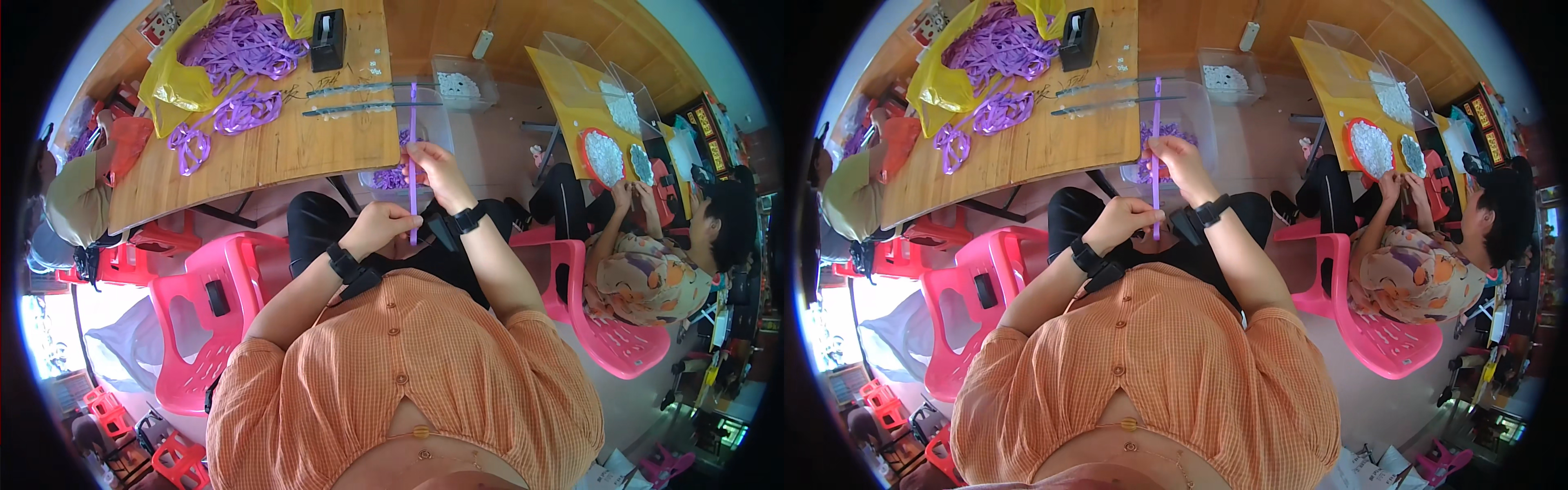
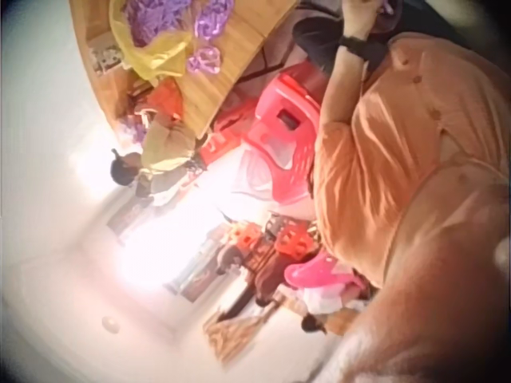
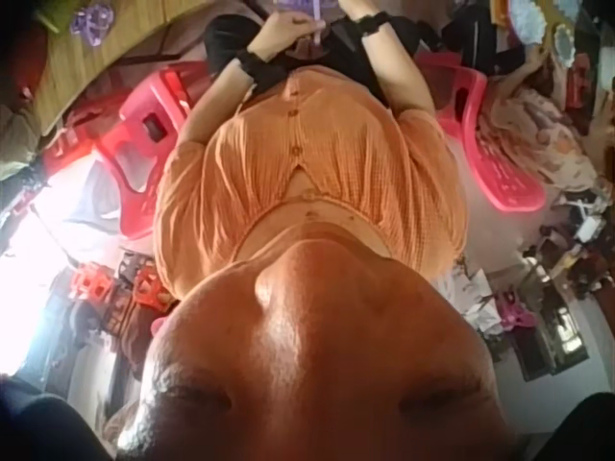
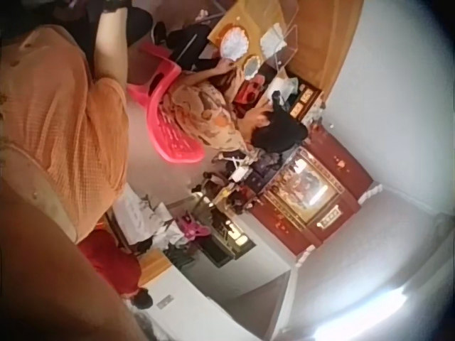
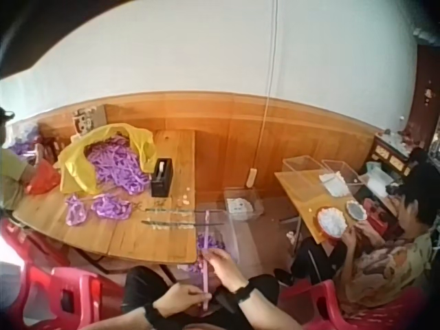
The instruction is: The recorder is assembling purple ribbons or elastic straps at a table, occasionally using a ruler for measurement.
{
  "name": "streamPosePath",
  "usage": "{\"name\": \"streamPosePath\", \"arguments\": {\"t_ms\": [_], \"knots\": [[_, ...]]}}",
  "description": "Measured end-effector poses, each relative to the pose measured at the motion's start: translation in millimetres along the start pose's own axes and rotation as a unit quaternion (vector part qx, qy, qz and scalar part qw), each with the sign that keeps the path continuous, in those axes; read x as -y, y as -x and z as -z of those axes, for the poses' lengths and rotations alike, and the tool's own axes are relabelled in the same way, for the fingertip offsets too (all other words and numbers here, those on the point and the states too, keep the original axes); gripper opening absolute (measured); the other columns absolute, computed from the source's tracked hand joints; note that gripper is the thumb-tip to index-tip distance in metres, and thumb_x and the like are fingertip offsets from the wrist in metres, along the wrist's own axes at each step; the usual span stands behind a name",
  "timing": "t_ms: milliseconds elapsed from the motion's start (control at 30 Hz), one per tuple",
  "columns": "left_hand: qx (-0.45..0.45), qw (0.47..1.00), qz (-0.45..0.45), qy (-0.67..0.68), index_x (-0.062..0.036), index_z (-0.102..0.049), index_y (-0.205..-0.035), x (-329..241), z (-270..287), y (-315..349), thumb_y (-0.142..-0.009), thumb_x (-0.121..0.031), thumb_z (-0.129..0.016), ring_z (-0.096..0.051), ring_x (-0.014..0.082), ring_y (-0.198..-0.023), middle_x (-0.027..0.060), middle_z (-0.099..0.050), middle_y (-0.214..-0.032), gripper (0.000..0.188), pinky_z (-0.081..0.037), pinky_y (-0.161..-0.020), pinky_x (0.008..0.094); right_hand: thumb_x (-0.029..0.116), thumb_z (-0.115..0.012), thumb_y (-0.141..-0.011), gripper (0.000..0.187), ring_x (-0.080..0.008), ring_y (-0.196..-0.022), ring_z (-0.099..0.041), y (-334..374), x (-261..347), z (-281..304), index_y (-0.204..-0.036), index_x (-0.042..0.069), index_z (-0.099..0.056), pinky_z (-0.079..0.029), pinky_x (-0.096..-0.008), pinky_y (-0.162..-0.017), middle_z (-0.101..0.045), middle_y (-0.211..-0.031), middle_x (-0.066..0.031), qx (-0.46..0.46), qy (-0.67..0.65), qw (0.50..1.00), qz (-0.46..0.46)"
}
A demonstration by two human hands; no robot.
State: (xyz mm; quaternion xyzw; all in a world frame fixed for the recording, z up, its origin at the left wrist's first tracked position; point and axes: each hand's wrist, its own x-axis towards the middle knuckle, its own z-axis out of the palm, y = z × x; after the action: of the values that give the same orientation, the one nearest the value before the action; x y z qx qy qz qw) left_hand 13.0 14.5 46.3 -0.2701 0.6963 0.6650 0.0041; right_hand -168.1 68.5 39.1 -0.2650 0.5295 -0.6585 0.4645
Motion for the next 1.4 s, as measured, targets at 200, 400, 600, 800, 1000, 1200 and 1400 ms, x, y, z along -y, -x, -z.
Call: {"name": "streamPosePath", "arguments": {"t_ms": [200,400,600,800,1000,1200,1400], "knots": [[-0.001,1.000,0.013,0.010,0.0002,-0.074,-0.084,5,-2,1,-0.085,-0.028,-0.076,-0.060,0.0106,-0.058,0.0039,-0.066,-0.065,0.028,-0.050,-0.055,0.0279,0.023,-0.062,-0.097,0.021,-0.0095,-0.067,-0.062,-26,2,-4,-0.090,0.004,-0.068,-0.050,-0.0232,-0.065,-0.067,-0.080,-0.0024,-0.028,-0.025,0.999,0.012],[0.006,1.000,0.018,-0.012,-0.0023,-0.075,-0.084,1,-1,5,-0.089,-0.028,-0.073,-0.056,0.0064,-0.058,0.0000,-0.064,-0.066,0.026,-0.044,-0.052,0.0222,0.022,-0.062,-0.097,0.019,-0.0124,-0.069,-0.063,-22,4,-2,-0.091,0.004,-0.066,-0.054,-0.0257,-0.065,-0.065,-0.079,-0.0039,-0.025,-0.027,0.999,0.000],[0.027,1.000,-0.016,-0.002,0.0003,-0.074,-0.083,-14,0,16,-0.086,-0.028,-0.075,-0.059,0.0102,-0.052,0.0032,-0.064,-0.062,0.028,-0.048,-0.050,0.0274,0.016,-0.057,-0.099,0.026,-0.0156,-0.074,-0.066,-6,4,-6,-0.119,0.000,-0.059,-0.055,-0.0269,-0.068,-0.068,-0.087,-0.0080,-0.053,0.038,0.994,0.089],[0.060,0.954,-0.271,-0.118,0.0011,-0.071,-0.083,-54,-1,41,-0.084,-0.017,-0.075,-0.061,0.0163,-0.061,0.0076,-0.066,-0.073,0.019,-0.049,-0.056,0.0300,0.014,-0.054,-0.101,0.031,-0.0148,-0.074,-0.066,1,24,1,-0.128,-0.001,-0.055,-0.055,-0.0265,-0.068,-0.069,-0.088,-0.0091,-0.014,0.033,0.999,0.025],[0.020,0.917,-0.374,-0.135,0.0021,-0.069,-0.093,-117,16,63,-0.082,-0.011,-0.076,-0.059,0.0176,-0.064,0.0087,-0.066,-0.084,0.019,-0.049,-0.058,0.0281,0.013,-0.057,-0.099,0.028,-0.0113,-0.075,-0.064,20,65,0,-0.125,0.004,-0.060,-0.053,-0.0248,-0.070,-0.069,-0.087,-0.0051,-0.039,0.152,0.984,0.084],[0.070,0.966,-0.244,0.039,0.0024,-0.065,-0.115,-179,49,47,-0.093,-0.010,-0.067,-0.064,0.0116,-0.087,0.0047,-0.067,-0.099,0.025,-0.053,-0.077,0.0255,0.008,-0.070,-0.080,0.032,-0.0231,-0.077,-0.061,4,127,0,-0.111,0.016,-0.071,-0.050,-0.0335,-0.064,-0.062,-0.078,-0.0058,0.031,0.548,0.714,0.435],[-0.194,0.907,-0.374,0.010,0.0026,-0.064,-0.119,-223,95,-38,-0.091,-0.017,-0.068,-0.065,0.0108,-0.083,0.0087,-0.071,-0.101,0.034,-0.054,-0.071,0.0249,0.022,-0.065,-0.087,0.018,-0.0299,-0.080,-0.064,-130,161,23,-0.101,0.015,-0.074,-0.051,-0.0408,-0.069,-0.066,-0.084,-0.0087,-0.058,0.526,0.714,0.457]]}}
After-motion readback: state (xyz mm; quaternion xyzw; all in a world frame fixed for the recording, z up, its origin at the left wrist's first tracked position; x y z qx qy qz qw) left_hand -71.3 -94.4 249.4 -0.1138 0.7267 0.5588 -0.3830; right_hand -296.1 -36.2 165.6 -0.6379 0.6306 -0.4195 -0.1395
